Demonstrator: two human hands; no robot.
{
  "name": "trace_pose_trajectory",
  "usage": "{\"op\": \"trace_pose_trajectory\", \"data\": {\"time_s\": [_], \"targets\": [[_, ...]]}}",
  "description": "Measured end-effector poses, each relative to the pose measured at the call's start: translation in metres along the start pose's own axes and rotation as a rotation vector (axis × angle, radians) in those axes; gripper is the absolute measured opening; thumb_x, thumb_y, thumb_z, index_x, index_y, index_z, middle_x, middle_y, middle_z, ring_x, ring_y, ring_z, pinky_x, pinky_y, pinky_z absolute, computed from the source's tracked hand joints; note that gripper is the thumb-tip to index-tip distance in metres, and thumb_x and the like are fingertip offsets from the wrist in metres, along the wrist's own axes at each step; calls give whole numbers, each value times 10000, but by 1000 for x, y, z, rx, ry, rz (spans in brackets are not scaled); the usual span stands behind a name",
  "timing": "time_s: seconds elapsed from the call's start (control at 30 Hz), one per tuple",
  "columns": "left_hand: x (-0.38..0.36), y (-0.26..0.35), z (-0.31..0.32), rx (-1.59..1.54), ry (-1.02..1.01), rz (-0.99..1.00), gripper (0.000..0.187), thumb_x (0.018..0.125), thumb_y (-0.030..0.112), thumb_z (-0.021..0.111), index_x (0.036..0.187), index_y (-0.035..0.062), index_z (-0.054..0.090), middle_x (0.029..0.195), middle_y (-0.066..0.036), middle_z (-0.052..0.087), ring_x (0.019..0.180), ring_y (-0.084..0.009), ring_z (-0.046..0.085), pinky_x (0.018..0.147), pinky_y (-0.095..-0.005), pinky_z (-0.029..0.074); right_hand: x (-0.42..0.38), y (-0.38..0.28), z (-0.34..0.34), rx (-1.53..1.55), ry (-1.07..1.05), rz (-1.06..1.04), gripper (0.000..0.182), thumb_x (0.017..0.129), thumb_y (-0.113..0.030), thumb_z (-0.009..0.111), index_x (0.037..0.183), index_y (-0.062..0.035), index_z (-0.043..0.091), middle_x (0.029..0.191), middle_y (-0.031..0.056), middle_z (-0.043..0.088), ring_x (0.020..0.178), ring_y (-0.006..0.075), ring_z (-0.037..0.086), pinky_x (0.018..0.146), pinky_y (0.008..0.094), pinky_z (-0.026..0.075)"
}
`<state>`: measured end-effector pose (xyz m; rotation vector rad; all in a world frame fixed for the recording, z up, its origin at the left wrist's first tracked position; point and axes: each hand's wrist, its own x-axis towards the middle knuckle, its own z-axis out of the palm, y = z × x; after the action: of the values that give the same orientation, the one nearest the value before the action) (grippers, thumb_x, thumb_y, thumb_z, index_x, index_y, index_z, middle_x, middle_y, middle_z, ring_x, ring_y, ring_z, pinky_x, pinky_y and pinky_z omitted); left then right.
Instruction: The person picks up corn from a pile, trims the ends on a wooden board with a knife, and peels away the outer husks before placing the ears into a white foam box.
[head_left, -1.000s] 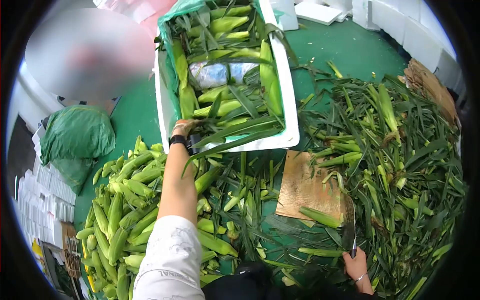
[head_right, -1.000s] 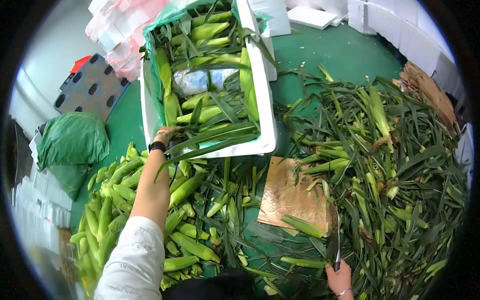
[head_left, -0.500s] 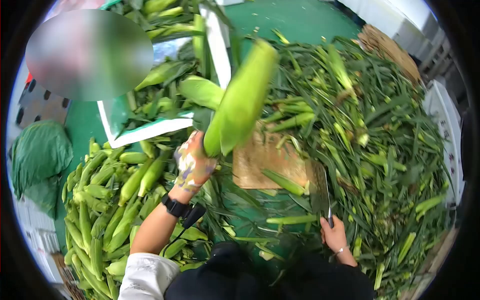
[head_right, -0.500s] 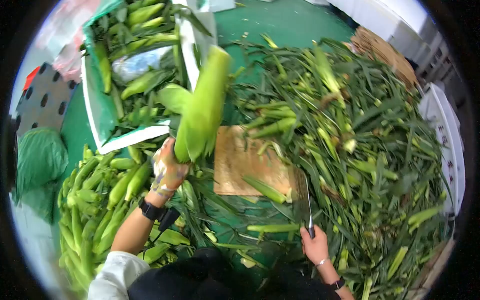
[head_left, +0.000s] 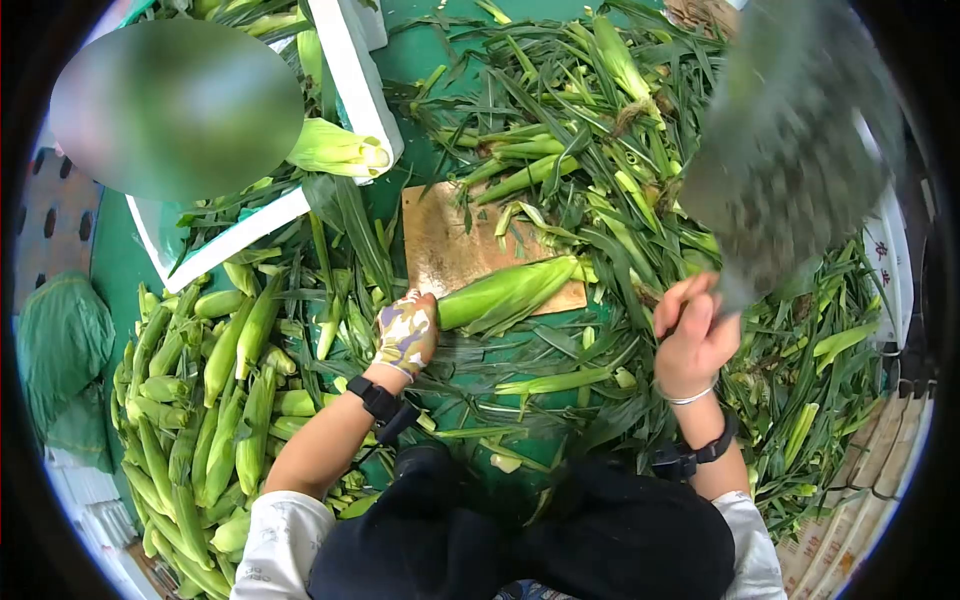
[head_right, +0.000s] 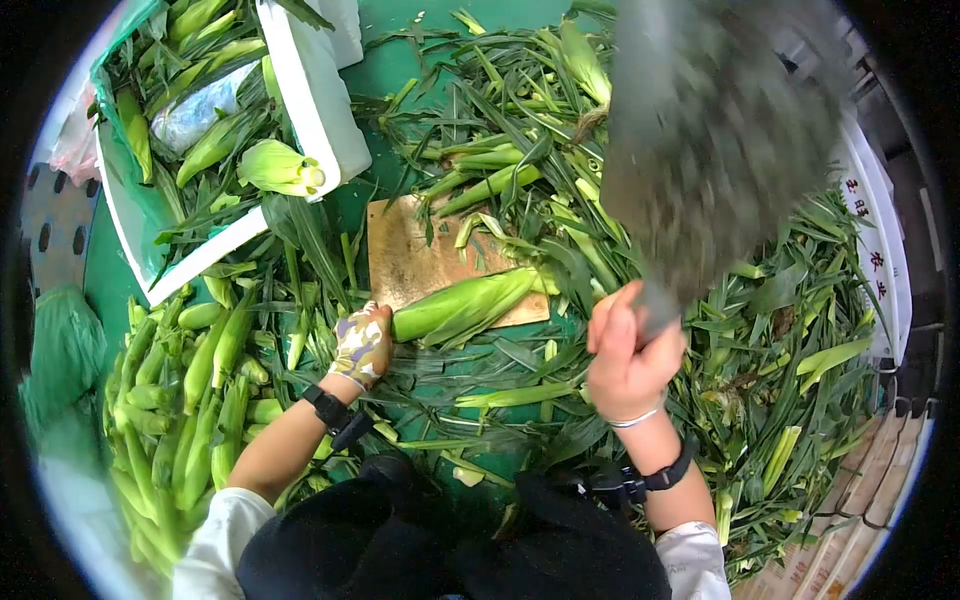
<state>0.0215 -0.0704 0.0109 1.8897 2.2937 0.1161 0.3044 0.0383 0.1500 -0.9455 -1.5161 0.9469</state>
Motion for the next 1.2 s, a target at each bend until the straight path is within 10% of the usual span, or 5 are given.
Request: {"op": "trace_pose_trajectory", "data": {"time_s": [0.23,0.33,0.47,0.77,1.2], "targets": [[-30,-19,-4,-129,40,-114,150,693,152,660,781,36,622,793,-184,625,759,-358,645,655,-440,509,-78,106,-21,-757,-465,449,333,907,-285,589,788,18,521,672,268,596,657,457,602,562,487,473],[-59,6,-27,-524,-314,-592,350,785,316,698,929,6,630,850,-216,644,840,-357,649,732,-428,513,-61,113,-36,-798,-392,463,362,903,-307,595,785,30,535,653,258,592,638,448,600,551,491,457],[-53,61,-5,-976,-23,187,611,760,347,745,1146,-66,513,1059,-280,593,999,-348,603,833,-431,486,-26,81,-12,-753,-382,292,357,897,-304,611,788,22,515,661,256,580,652,455,578,544,459,444],[17,-48,10,-68,-81,-154,601,646,308,765,1061,-51,520,877,-225,642,845,-380,638,744,-451,513,26,-11,70,184,-78,21,172,948,-167,550,893,-10,510,597,-15,532,499,47,479,448,235,372],[-20,-14,-12,-1179,-562,-484,497,834,254,725,1160,-59,518,1046,-148,648,902,-202,648,794,-309,565,-63,87,62,-608,-537,293,320,915,-281,575,824,20,515,619,236,589,598,426,604,526,474,469]]}}
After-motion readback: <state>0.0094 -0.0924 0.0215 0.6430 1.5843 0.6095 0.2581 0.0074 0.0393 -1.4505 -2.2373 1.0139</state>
